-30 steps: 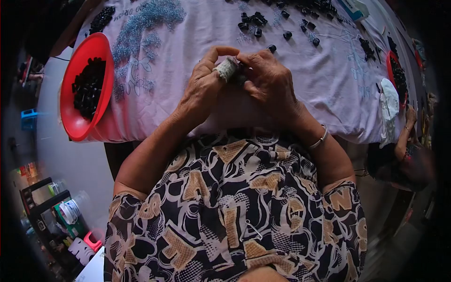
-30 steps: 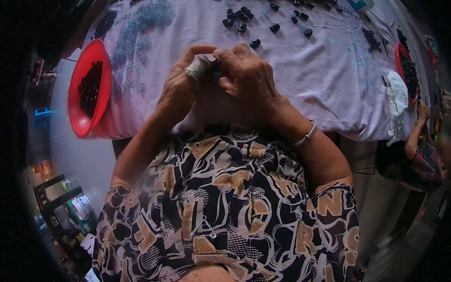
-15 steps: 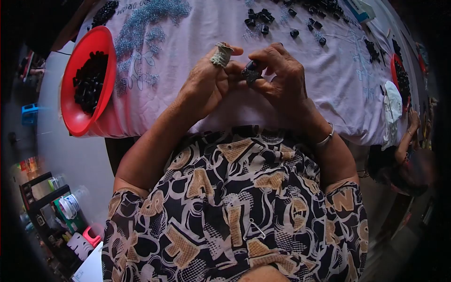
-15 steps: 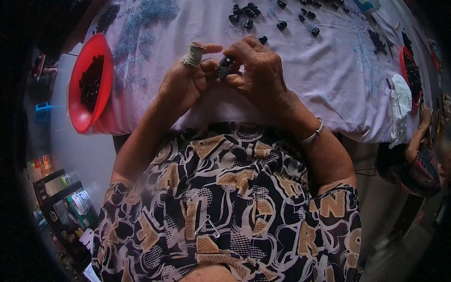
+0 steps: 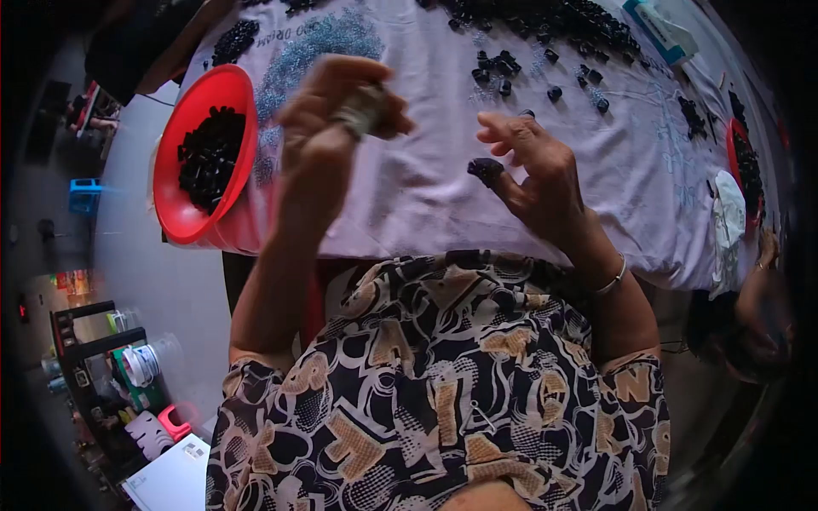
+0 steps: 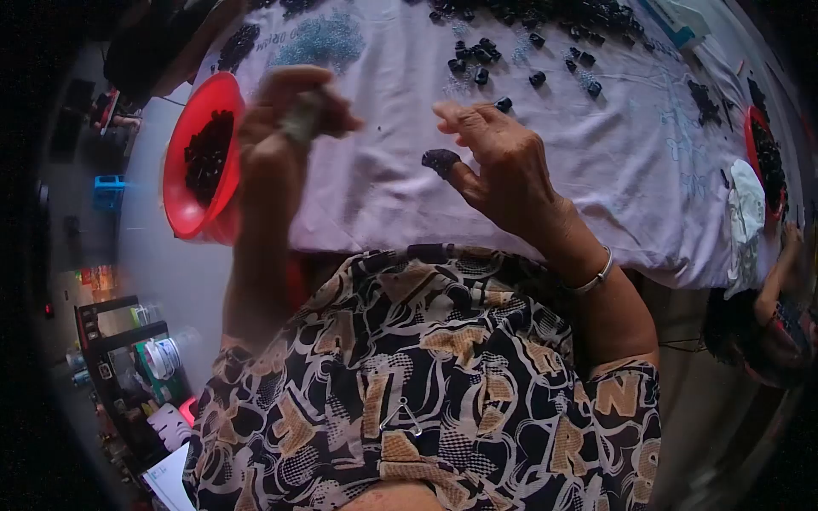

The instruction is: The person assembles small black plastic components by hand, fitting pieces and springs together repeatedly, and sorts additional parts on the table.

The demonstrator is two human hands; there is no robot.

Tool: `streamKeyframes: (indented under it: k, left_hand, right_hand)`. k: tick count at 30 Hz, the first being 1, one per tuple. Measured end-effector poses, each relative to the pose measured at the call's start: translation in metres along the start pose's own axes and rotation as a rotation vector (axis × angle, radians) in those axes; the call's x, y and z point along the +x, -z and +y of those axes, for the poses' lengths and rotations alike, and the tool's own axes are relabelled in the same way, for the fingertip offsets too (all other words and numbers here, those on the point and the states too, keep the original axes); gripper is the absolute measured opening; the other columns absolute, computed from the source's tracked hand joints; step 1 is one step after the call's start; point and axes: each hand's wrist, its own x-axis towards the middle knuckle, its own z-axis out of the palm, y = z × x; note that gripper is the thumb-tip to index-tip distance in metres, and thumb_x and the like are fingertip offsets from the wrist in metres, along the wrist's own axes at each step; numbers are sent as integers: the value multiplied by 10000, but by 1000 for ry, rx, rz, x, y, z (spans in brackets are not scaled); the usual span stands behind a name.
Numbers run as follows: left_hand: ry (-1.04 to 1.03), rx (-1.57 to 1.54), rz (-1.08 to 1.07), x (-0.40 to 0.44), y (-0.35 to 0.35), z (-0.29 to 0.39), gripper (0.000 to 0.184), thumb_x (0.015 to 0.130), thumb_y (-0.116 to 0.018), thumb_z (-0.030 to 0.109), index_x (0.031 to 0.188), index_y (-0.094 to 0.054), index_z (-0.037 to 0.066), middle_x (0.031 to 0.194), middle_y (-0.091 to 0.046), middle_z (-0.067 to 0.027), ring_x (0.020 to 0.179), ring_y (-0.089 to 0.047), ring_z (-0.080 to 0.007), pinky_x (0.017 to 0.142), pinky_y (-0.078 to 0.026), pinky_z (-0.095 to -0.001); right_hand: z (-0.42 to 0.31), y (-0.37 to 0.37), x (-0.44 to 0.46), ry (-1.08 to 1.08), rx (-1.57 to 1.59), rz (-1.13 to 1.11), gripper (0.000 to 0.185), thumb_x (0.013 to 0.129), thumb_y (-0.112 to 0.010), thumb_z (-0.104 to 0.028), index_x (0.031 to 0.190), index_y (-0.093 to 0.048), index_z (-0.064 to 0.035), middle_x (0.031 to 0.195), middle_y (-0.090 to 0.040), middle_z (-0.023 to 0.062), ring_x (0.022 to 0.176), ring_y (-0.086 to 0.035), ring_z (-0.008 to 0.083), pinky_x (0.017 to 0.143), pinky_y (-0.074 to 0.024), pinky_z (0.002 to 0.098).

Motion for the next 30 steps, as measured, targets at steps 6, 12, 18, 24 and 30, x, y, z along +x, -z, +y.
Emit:
streamKeyframes:
  k: [6, 12, 18, 24, 30]
  left_hand:
    - [-334, 1373, 468, 4, 117, 38, 224, 840, -523, -5, 1041, -614, 29, 1050, -579, -143, 944, -605, -279, 860, -489, -354]
    - [-317, 1063, 287, -18, 82, 19, 297, 750, -485, -85, 1002, -611, 10, 1004, -586, -117, 975, -589, -242, 887, -460, -330]
    - [206, -102, -284, -4, -41, -29, 227, 828, -455, -56, 1015, -573, -5, 885, -587, -65, 760, -586, -113, 645, -479, -232]
    - [477, -85, -193, -10, -56, -64, 201, 850, -454, -26, 1016, -566, -4, 907, -592, -74, 722, -589, -97, 602, -475, -221]
    - [499, -144, -277, -6, -48, -64, 220, 817, -457, -50, 1002, -565, 0, 896, -591, -73, 720, -587, -97, 592, -473, -225]
  right_hand:
    - [16, 1, -2, 2, -177, -144, 324, 654, -621, 75, 969, -615, -1, 852, -619, 128, 737, -629, 265, 655, -529, 335]
    - [19, -10, -4, 59, -238, -137, 306, 645, -633, 45, 943, -619, -21, 857, -625, 113, 822, -613, 278, 712, -518, 360]
    - [13, 9, 1, -1, -261, -216, 197, 728, -629, -19, 925, -625, -21, 866, -616, 122, 786, -616, 284, 681, -519, 374]
    - [55, 80, 14, -319, -420, -34, 194, 812, -552, 14, 981, -646, 13, 906, -666, 165, 816, -664, 235, 736, -535, 309]
    - [110, 93, 40, -271, -535, -57, 267, 811, -457, 40, 1001, -640, -4, 937, -678, 144, 837, -668, 213, 786, -525, 302]
